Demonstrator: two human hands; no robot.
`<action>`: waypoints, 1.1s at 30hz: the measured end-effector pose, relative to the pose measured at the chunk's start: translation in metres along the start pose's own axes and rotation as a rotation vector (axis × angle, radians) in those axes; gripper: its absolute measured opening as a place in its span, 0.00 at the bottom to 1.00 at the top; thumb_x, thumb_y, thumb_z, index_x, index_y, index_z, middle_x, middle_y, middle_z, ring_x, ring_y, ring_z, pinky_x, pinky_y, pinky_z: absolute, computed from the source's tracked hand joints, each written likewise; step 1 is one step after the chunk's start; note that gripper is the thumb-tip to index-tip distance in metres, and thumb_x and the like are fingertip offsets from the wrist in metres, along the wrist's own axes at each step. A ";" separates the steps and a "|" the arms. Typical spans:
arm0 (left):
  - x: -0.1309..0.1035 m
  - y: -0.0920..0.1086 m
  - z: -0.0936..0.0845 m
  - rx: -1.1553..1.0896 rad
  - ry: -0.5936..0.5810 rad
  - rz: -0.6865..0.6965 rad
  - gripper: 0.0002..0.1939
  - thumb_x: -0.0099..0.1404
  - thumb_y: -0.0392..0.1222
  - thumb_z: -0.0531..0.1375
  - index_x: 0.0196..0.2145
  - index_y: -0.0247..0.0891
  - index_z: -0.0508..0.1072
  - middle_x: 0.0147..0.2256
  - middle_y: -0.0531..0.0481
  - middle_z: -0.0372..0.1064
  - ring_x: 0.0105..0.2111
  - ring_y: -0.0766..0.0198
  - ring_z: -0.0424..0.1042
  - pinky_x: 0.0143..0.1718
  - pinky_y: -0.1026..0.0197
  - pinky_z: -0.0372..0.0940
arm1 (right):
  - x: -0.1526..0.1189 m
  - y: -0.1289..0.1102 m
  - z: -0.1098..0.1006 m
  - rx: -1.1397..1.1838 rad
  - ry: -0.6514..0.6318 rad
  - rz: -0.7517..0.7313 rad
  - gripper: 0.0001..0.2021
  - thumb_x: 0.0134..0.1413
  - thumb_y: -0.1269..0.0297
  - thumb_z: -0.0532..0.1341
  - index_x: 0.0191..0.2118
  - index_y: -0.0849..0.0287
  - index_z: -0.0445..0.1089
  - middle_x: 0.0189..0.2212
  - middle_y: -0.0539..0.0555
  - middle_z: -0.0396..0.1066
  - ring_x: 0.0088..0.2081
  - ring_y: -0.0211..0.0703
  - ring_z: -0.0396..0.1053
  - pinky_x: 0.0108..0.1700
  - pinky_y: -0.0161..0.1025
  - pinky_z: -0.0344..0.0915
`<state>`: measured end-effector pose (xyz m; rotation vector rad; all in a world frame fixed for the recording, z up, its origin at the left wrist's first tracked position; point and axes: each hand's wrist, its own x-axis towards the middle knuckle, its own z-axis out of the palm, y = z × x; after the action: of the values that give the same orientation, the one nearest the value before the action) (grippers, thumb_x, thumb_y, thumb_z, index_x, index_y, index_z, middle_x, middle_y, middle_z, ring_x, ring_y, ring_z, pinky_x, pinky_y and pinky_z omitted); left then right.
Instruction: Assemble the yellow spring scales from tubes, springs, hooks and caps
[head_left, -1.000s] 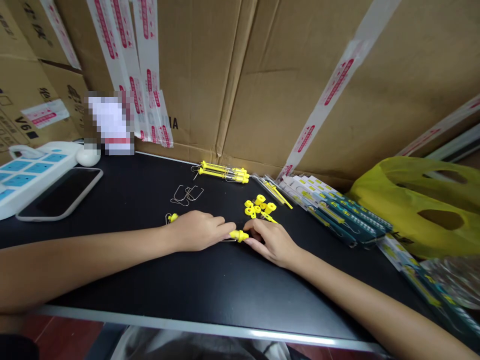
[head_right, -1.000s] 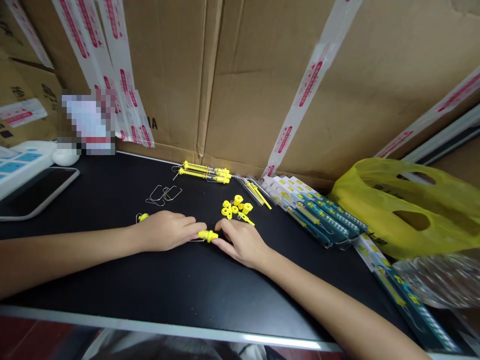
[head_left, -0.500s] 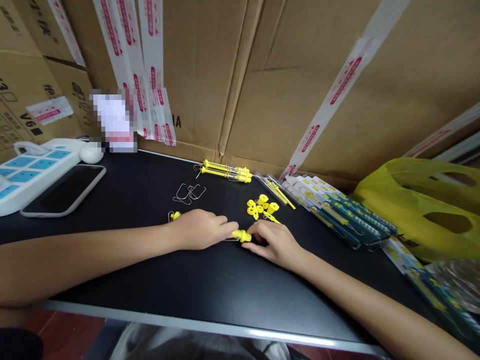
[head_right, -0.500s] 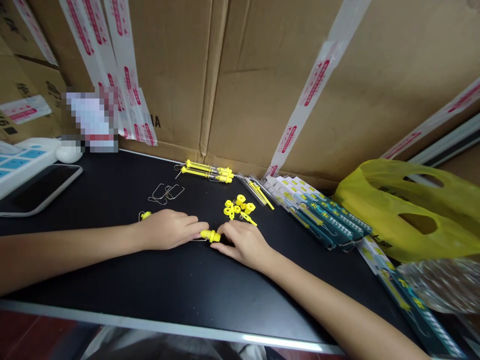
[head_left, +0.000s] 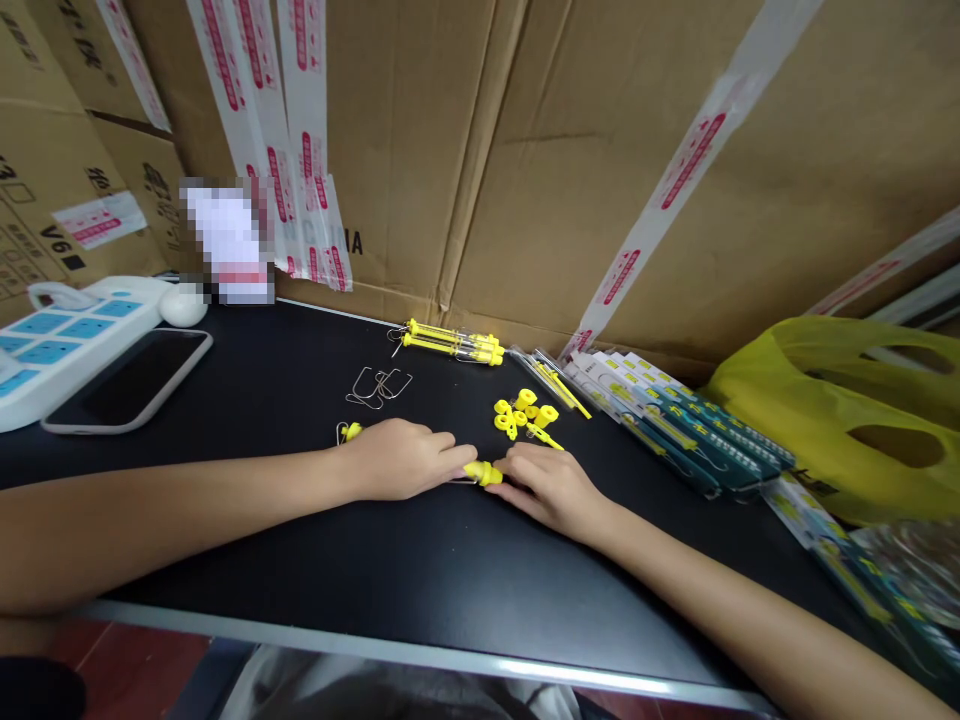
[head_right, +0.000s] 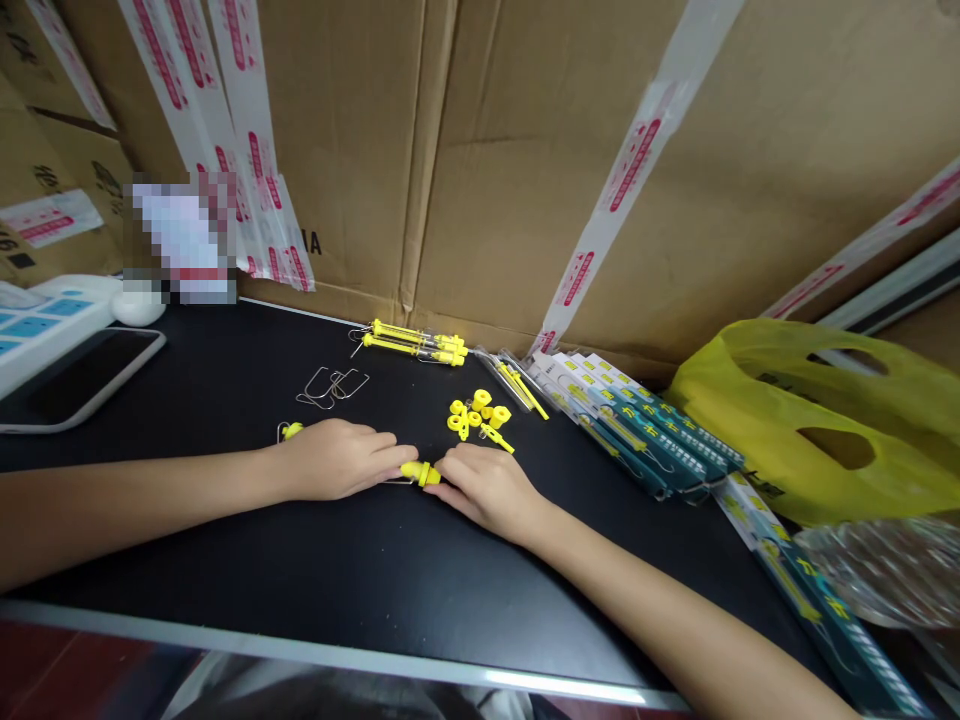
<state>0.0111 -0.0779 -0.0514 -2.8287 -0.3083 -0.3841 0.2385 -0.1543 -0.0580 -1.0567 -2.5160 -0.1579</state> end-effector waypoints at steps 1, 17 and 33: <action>0.000 0.000 0.000 -0.001 0.001 0.003 0.15 0.72 0.46 0.42 0.43 0.41 0.65 0.28 0.54 0.67 0.25 0.65 0.69 0.21 0.66 0.54 | 0.000 0.000 0.000 -0.023 0.011 -0.021 0.09 0.63 0.63 0.52 0.33 0.59 0.63 0.23 0.51 0.65 0.25 0.38 0.62 0.27 0.33 0.55; 0.000 -0.001 0.001 -0.005 0.004 0.003 0.15 0.72 0.46 0.42 0.43 0.41 0.65 0.28 0.53 0.67 0.25 0.65 0.69 0.21 0.66 0.54 | 0.001 0.000 -0.001 0.049 -0.024 0.052 0.11 0.62 0.59 0.52 0.32 0.59 0.64 0.23 0.51 0.66 0.25 0.38 0.63 0.27 0.33 0.56; 0.000 -0.001 0.000 -0.020 0.024 0.000 0.15 0.72 0.45 0.42 0.42 0.41 0.66 0.28 0.53 0.66 0.25 0.67 0.68 0.21 0.66 0.54 | 0.003 0.000 -0.002 0.054 -0.058 0.095 0.12 0.64 0.59 0.49 0.33 0.58 0.63 0.25 0.52 0.67 0.26 0.38 0.65 0.28 0.33 0.57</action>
<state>0.0111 -0.0770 -0.0517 -2.8415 -0.3011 -0.4234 0.2375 -0.1526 -0.0554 -1.1714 -2.5003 -0.0326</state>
